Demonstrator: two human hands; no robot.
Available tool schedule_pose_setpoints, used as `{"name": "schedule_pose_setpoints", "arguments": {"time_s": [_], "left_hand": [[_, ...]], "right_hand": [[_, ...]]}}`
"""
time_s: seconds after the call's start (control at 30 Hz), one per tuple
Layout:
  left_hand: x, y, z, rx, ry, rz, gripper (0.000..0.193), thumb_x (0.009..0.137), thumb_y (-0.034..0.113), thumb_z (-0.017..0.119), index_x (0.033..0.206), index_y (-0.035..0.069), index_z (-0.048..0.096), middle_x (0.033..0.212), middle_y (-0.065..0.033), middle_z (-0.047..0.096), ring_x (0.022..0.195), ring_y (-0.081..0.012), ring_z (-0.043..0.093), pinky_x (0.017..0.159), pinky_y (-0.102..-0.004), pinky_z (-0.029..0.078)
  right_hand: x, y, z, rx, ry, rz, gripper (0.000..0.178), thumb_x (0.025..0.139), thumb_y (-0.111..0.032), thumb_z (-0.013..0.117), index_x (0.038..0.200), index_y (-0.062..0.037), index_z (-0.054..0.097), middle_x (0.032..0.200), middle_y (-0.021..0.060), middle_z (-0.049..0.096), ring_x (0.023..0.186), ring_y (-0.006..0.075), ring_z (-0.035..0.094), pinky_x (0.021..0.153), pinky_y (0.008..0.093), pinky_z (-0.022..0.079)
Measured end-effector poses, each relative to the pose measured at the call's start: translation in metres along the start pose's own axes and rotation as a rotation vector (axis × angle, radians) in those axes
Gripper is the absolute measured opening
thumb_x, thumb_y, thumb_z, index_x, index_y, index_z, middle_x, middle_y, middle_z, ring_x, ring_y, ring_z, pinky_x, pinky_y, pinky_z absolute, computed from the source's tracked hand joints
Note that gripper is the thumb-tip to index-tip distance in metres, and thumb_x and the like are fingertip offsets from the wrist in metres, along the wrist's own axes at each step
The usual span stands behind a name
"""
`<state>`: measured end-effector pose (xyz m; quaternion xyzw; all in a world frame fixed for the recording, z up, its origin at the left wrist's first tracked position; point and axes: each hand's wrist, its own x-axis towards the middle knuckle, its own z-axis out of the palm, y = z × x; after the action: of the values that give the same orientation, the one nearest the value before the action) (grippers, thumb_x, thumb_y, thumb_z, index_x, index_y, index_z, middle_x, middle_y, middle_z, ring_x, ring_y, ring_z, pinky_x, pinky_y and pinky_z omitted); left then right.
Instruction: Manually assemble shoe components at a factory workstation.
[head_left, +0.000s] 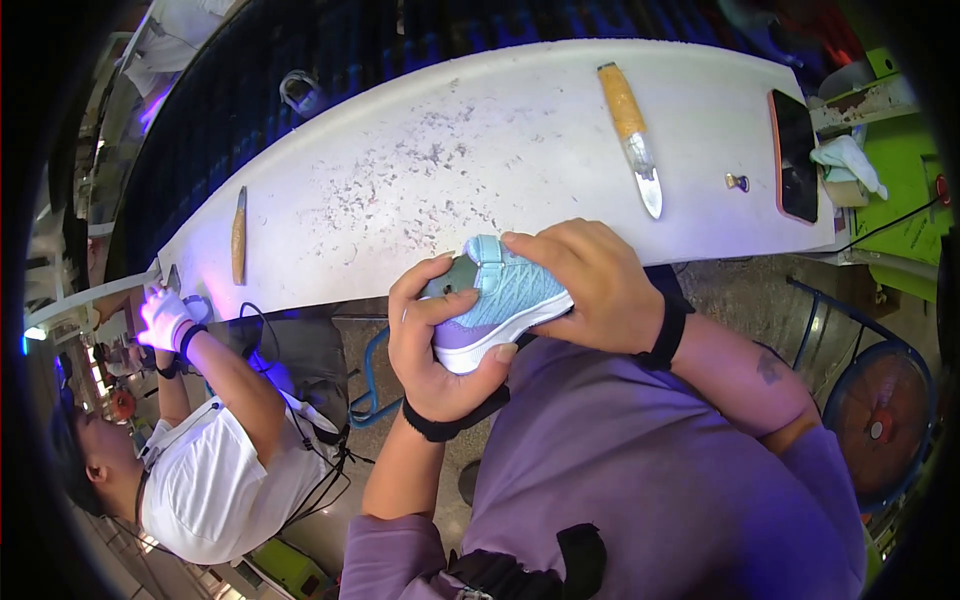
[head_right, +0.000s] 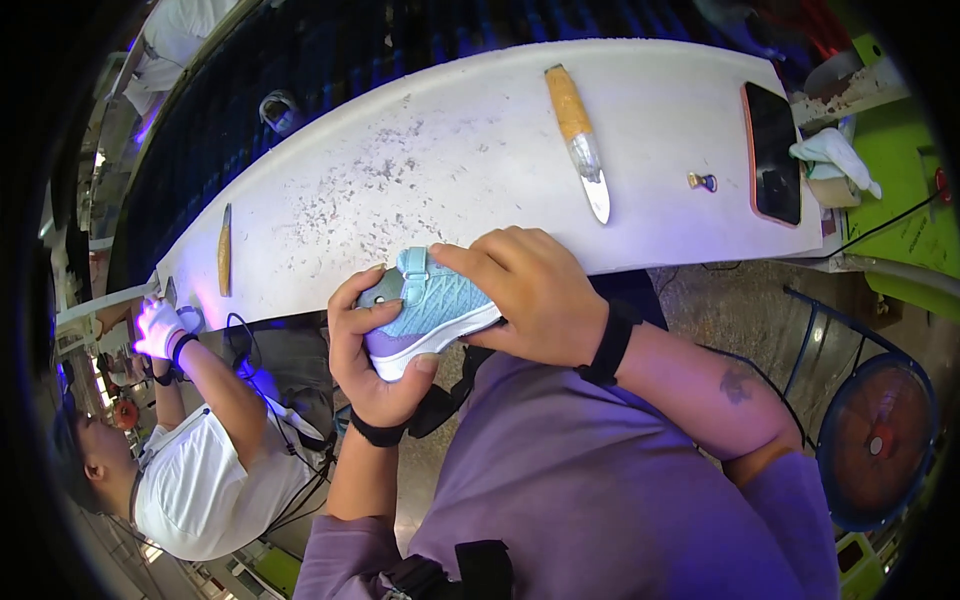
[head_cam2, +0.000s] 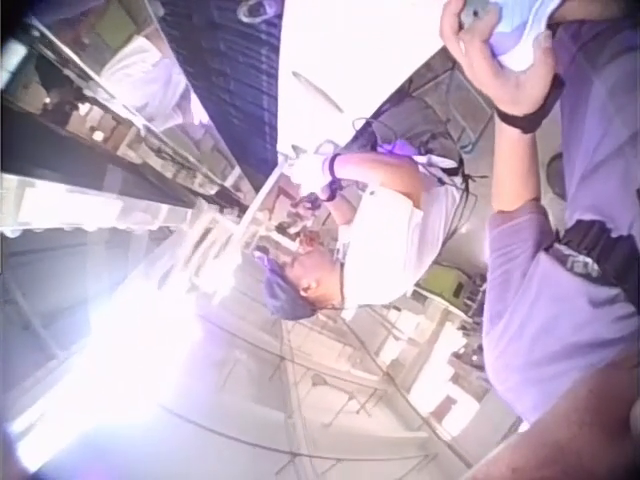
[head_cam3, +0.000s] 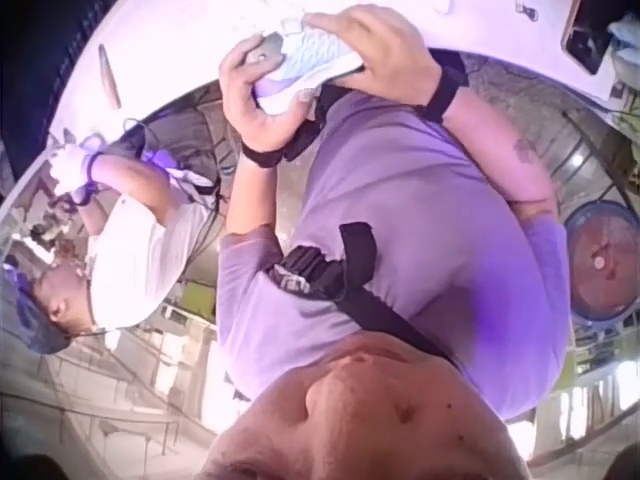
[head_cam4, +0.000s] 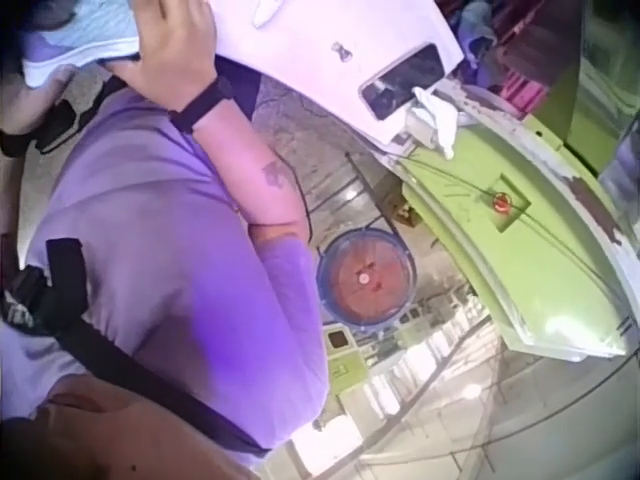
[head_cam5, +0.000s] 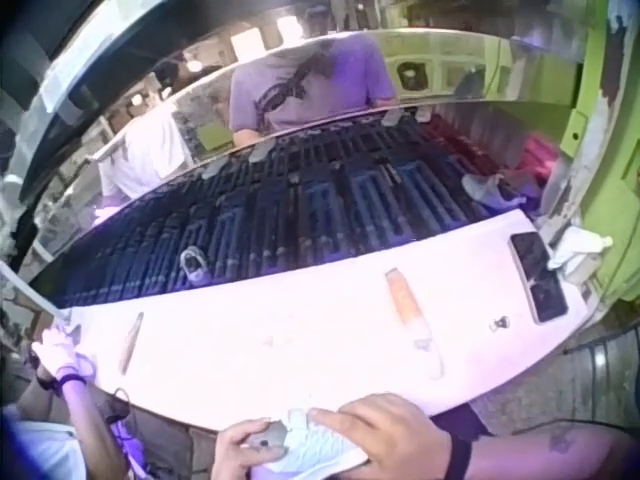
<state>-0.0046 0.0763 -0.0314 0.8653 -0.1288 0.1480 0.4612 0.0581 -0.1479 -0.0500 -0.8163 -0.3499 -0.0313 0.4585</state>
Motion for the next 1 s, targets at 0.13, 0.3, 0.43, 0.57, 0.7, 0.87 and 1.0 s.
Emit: {"name": "schedule_pose_setpoints", "arguments": {"time_s": [0.13,0.3,0.43,0.57,0.7,0.87,1.0], "left_hand": [[0.008,-0.017,-0.014,-0.114,-0.006,0.043,0.061,0.072,0.037,0.086,0.117,0.003,0.063,0.132,-0.0239,0.055,0.119,-0.0343,0.059,0.099,-0.0438,0.049],[0.034,-0.023,0.010,-1.057,-0.009,-0.273,0.066,0.084,0.039,0.075,0.131,0.000,0.052,0.130,-0.0192,0.059,0.123,-0.0308,0.057,0.104,-0.0414,0.046],[0.029,-0.048,0.014,0.179,0.071,-0.061,0.054,0.076,0.029,0.081,0.118,0.003,0.061,0.117,-0.0198,0.063,0.113,-0.0360,0.059,0.102,-0.0468,0.044],[0.024,-0.047,0.026,0.467,0.040,0.064,0.041,0.075,0.032,0.079,0.106,0.007,0.068,0.117,-0.0157,0.064,0.111,-0.0323,0.060,0.106,-0.0503,0.040],[0.028,-0.048,0.033,0.508,0.072,0.080,0.037,0.075,0.037,0.077,0.100,0.009,0.070,0.117,-0.0128,0.065,0.109,-0.0299,0.061,0.106,-0.0510,0.040],[0.030,-0.053,0.044,0.495,0.148,0.121,0.036,0.074,0.037,0.078,0.097,0.011,0.070,0.114,-0.0114,0.066,0.106,-0.0283,0.062,0.105,-0.0501,0.041],[0.024,-0.056,0.042,0.506,0.149,0.124,0.036,0.073,0.037,0.077,0.096,0.010,0.070,0.113,-0.0115,0.066,0.106,-0.0289,0.061,0.103,-0.0504,0.042]], "right_hand": [[0.003,0.001,0.002,-0.009,-0.019,-0.031,0.074,0.072,-0.032,0.086,0.134,-0.0039,0.058,0.118,0.0174,0.066,0.103,0.0361,0.064,0.088,0.0432,0.051],[0.008,0.009,-0.056,0.388,-0.091,0.331,0.059,0.073,-0.025,0.092,0.121,-0.0007,0.068,0.106,0.0121,0.075,0.098,0.0167,0.071,0.090,0.0302,0.055],[0.079,-0.017,-0.193,0.158,0.302,-0.067,0.064,0.070,-0.047,0.092,0.110,-0.0007,0.071,0.103,0.0062,0.071,0.094,0.0145,0.067,0.087,0.0293,0.053],[0.224,-0.094,-0.337,-0.573,0.961,-0.668,0.051,0.089,-0.041,0.079,0.119,-0.0022,0.066,0.104,0.0055,0.070,0.093,0.0142,0.063,0.084,0.0274,0.051],[0.320,-0.126,-0.441,-1.294,0.965,-0.485,0.050,0.090,-0.018,0.071,0.136,-0.0081,0.058,0.127,0.0167,0.058,0.118,0.0315,0.059,0.103,0.0415,0.047],[0.371,-0.042,-0.478,-1.093,0.723,-0.094,0.072,0.092,-0.060,0.056,0.145,-0.0108,0.052,0.135,0.0176,0.063,0.126,0.0397,0.058,0.107,0.0437,0.044],[0.356,-0.069,-0.432,-1.114,0.644,0.161,0.078,0.093,-0.068,0.048,0.145,-0.0104,0.054,0.140,0.0170,0.060,0.134,0.0354,0.051,0.113,0.0454,0.036]]}}
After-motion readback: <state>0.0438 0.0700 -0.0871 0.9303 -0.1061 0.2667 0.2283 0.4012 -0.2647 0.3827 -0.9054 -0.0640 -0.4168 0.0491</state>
